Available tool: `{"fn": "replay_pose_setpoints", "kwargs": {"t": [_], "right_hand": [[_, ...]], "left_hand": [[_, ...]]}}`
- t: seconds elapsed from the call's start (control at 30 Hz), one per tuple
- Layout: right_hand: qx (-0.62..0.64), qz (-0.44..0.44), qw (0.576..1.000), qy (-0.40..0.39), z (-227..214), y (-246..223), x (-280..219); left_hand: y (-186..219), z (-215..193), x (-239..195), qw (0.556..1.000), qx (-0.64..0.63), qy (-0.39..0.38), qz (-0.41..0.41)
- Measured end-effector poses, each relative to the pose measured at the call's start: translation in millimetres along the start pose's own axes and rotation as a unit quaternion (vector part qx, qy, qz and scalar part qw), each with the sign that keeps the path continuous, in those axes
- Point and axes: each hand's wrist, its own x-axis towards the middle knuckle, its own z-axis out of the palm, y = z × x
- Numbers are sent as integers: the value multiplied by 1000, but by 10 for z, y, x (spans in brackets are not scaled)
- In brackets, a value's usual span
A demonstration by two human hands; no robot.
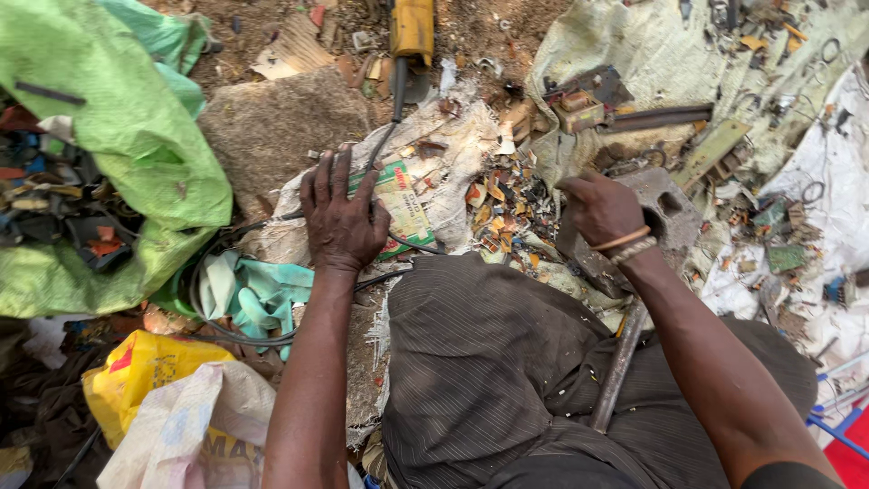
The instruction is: The person sits on the ground and uses a hammer to break apart small electronic components on a metal anvil. They pick up pieces from a pile of scrap, strike them to separate parts, and place the broken pieces into a green sack.
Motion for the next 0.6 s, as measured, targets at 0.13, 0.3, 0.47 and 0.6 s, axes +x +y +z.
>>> {"fn": "replay_pose_setpoints", "kwargs": {"t": [0.13, 0.3, 0.47, 0.6], "right_hand": [[456, -12, 875, 160, -320, -237, -206], [723, 101, 610, 308, -940, -1661, -152], [668, -176, 723, -12, -1053, -3464, -934], [602, -264, 745, 113, -771, -3365, -970]], "left_hand": [[-4, 34, -17, 1000, -9, -6, -13], [-29, 87, -70, 1000, -13, -3, -18], [-63, 116, -85, 999, 26, 35, 27], [-24, 58, 3, 999, -1, 38, 14]]}}
